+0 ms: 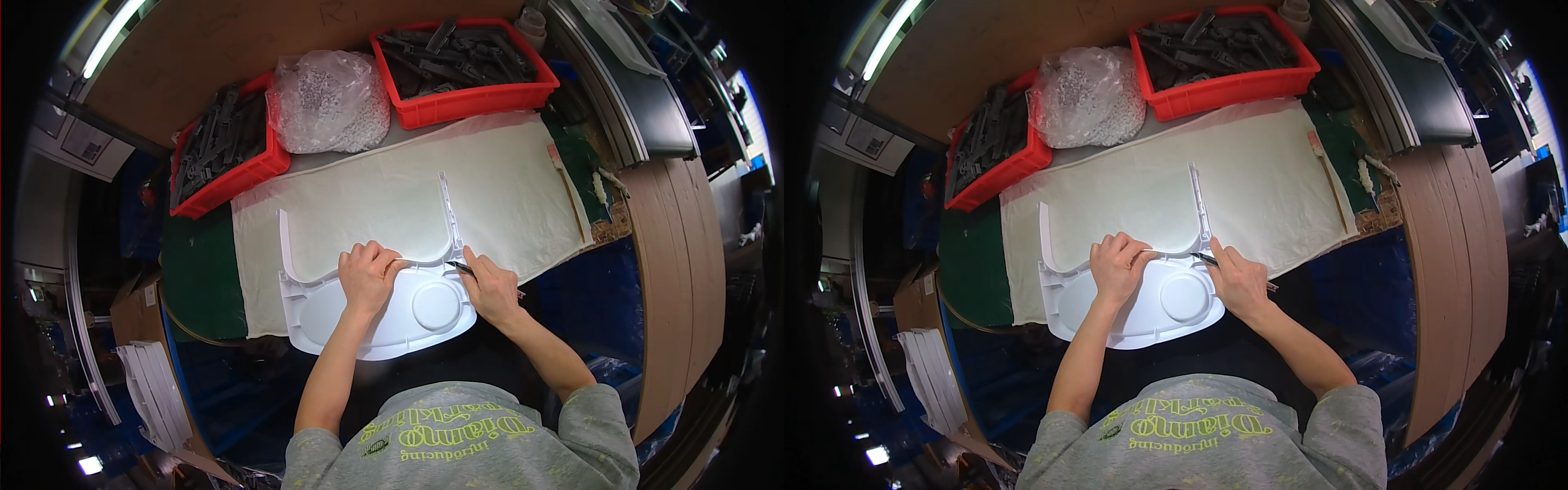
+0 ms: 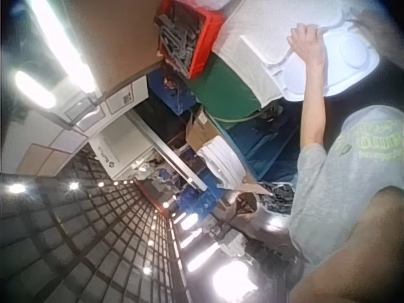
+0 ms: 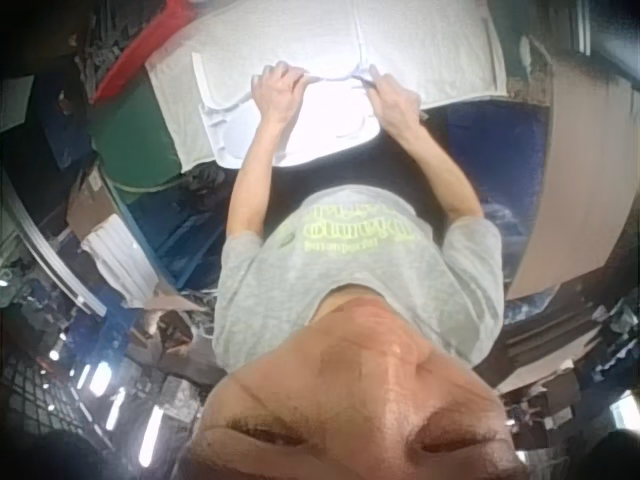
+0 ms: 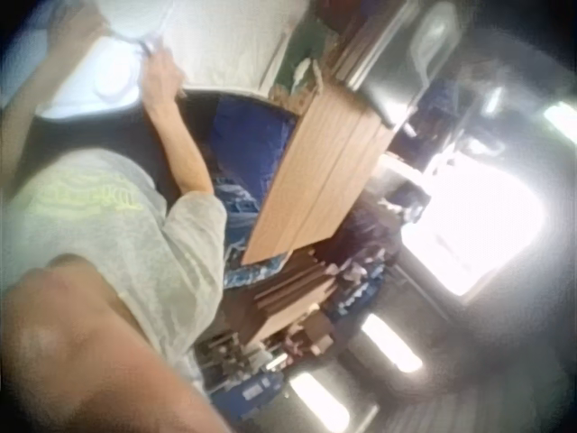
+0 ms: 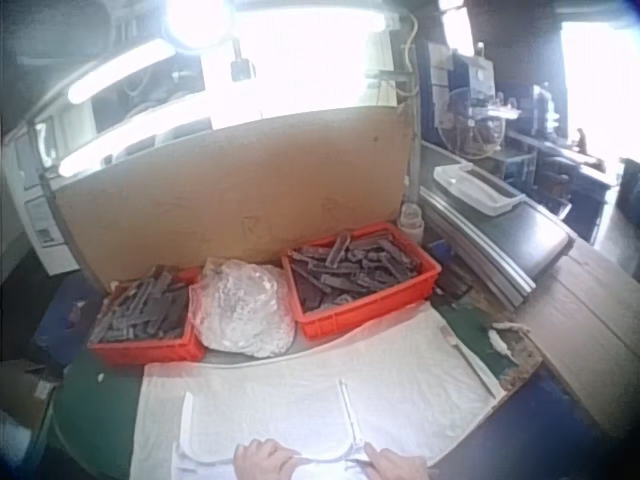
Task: Assembling plastic baby high chair components, marking a quality control ticket, and applying grease to joints.
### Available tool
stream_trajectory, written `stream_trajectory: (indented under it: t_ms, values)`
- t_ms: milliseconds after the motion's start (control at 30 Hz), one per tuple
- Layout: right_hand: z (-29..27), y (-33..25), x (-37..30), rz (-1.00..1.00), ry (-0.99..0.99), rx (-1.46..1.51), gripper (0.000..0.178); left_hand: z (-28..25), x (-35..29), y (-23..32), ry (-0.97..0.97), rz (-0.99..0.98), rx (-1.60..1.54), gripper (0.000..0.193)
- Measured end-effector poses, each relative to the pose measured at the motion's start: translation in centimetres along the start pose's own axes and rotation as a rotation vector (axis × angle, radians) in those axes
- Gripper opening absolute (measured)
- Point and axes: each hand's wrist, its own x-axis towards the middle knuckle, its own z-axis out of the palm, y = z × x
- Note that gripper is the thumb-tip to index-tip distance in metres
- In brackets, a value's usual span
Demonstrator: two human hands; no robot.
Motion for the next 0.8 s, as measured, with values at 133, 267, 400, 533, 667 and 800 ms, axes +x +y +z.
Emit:
stream_trajectory:
  t_ms: [133,267,400,533,667,800]
  values:
    - [-0.9,-0.6,-0.4,-0.011,-0.064,-0.035,0.04,0.1,0.0,-0.1,0.036,0.015,-0.006,0.015]
    - [-1.5,-1.1,-1.2,-0.013,-0.085,-0.056,0.036,0.1,-0.3,-0.2,0.046,0.017,-0.023,0.02]
    - [-2.2,1.2,-0.5,-0.066,-0.074,0.089,0.033,0.1,-0.3,0.0,0.027,0.008,-0.037,0.02]
    - [-4.9,5.4,4.0,0.223,0.011,0.06,0.041,0.6,0.2,-0.3,-0.019,0.006,-0.063,0.019]
    - [-5.3,10.8,8.5,0.175,0.092,-0.266,0.049,0.4,3.4,0.7,0.018,-0.004,-0.104,0.019]
    - [-5.0,9.2,16.3,0.014,0.116,-0.289,0.04,1.1,5.0,0.6,-0.032,-0.051,-0.086,0.016]
